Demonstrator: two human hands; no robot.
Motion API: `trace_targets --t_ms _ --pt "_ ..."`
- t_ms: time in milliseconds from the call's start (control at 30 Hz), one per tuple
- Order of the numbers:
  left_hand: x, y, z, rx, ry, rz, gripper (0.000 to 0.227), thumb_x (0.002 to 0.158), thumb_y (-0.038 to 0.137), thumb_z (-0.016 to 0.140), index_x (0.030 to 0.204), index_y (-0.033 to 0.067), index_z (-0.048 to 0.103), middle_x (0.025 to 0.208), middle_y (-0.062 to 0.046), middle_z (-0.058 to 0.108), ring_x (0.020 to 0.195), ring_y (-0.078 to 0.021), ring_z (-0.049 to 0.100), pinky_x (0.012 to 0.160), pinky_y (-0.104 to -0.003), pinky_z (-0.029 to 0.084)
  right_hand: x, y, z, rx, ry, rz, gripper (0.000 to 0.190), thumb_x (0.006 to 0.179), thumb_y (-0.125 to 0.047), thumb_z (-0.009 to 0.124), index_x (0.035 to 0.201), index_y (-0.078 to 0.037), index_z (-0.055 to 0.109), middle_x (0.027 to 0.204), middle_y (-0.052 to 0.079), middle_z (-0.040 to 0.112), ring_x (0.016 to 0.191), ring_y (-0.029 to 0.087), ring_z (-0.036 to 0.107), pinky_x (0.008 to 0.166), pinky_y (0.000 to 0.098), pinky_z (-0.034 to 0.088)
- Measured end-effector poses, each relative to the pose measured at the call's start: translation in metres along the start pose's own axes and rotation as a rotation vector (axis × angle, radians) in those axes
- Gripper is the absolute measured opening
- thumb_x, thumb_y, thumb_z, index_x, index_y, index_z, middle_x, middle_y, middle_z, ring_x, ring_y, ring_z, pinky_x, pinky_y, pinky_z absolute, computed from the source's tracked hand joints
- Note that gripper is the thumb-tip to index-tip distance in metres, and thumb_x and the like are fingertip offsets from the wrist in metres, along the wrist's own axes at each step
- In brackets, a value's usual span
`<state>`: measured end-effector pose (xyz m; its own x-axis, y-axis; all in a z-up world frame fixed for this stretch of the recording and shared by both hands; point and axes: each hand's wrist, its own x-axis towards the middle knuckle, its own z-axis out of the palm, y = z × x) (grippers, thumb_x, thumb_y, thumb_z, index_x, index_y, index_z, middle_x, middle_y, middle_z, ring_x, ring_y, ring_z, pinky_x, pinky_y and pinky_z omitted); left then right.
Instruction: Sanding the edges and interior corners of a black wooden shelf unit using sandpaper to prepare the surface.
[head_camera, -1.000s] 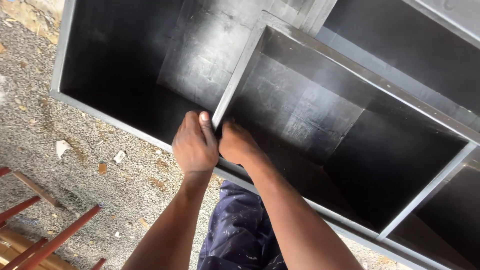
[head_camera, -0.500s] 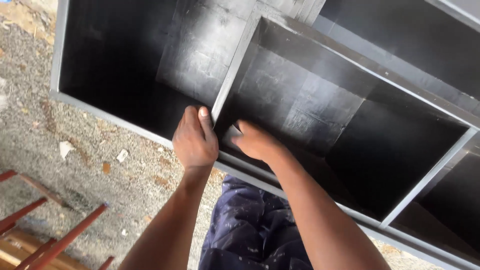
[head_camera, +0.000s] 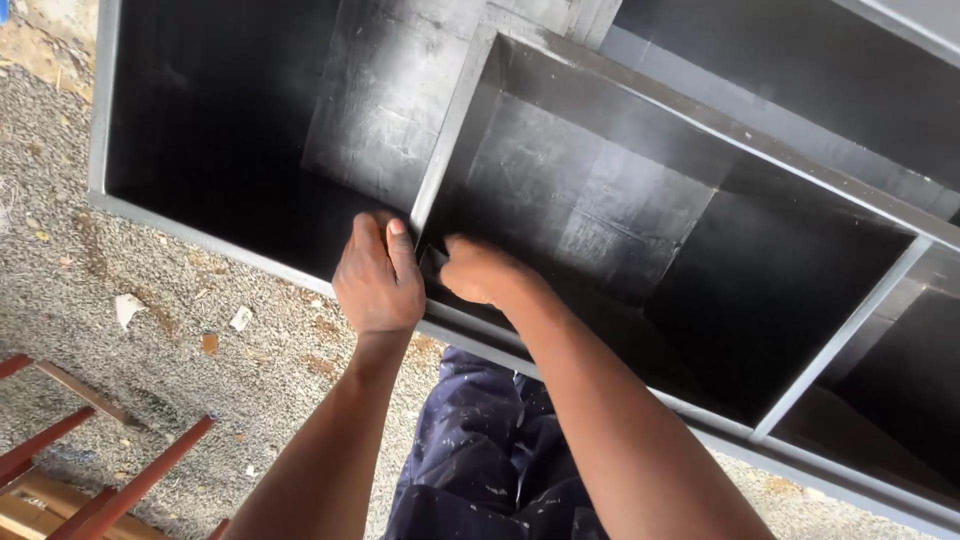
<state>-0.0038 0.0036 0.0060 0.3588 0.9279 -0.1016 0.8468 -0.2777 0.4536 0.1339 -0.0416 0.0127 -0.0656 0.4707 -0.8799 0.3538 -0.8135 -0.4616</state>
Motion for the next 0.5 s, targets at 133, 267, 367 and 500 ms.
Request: trace_targets --t_ms 133,267,367,500 --pt "0.001 0.001 0.001 0.004 -0.019 0.012 0.035 0.111 0.041 0.032 0.106 0.0141 0.054 0.076 -0.013 0.055 0.079 -0.0415 0.065 0.070 -0.052 0.053 -0.023 0.014 -0.012 -0.012 -0.004 0.028 0.057 0.096 -0.016 0.049 0.150 0.003 0.046 0.151 0.029 0.051 0.143 0.041 0.047 0.120 0.0554 0.038" --pt "0.002 -0.004 0.002 0.054 0.002 -0.001 0.032 0.111 0.039 0.033 0.109 0.0155 0.054 0.078 -0.011 0.056 0.079 -0.0392 0.066 0.071 -0.050 0.054 0.013 0.005 0.012 0.025 0.071 -0.019 0.053 0.096 -0.015 0.046 0.147 0.001 0.049 0.143 0.026 0.057 0.136 0.038 0.054 0.111 0.0537 0.046" --pt "0.001 -0.002 0.003 0.059 0.004 0.008 0.032 0.111 0.038 0.032 0.108 0.0150 0.054 0.077 -0.012 0.056 0.077 -0.0401 0.066 0.070 -0.051 0.054 0.000 0.006 0.000 -0.003 0.043 -0.070 0.055 0.095 -0.011 0.043 0.148 0.003 0.047 0.144 0.026 0.056 0.137 0.040 0.053 0.112 0.0538 0.045" --pt "-0.002 -0.001 0.002 0.065 0.007 -0.008 0.034 0.112 0.039 0.034 0.103 0.0133 0.055 0.075 -0.013 0.058 0.074 -0.0402 0.067 0.068 -0.050 0.054 -0.067 0.022 -0.026 0.029 -0.055 0.051 0.057 0.098 -0.011 0.042 0.153 0.003 0.039 0.154 0.027 0.048 0.144 0.043 0.045 0.117 0.0565 0.040"
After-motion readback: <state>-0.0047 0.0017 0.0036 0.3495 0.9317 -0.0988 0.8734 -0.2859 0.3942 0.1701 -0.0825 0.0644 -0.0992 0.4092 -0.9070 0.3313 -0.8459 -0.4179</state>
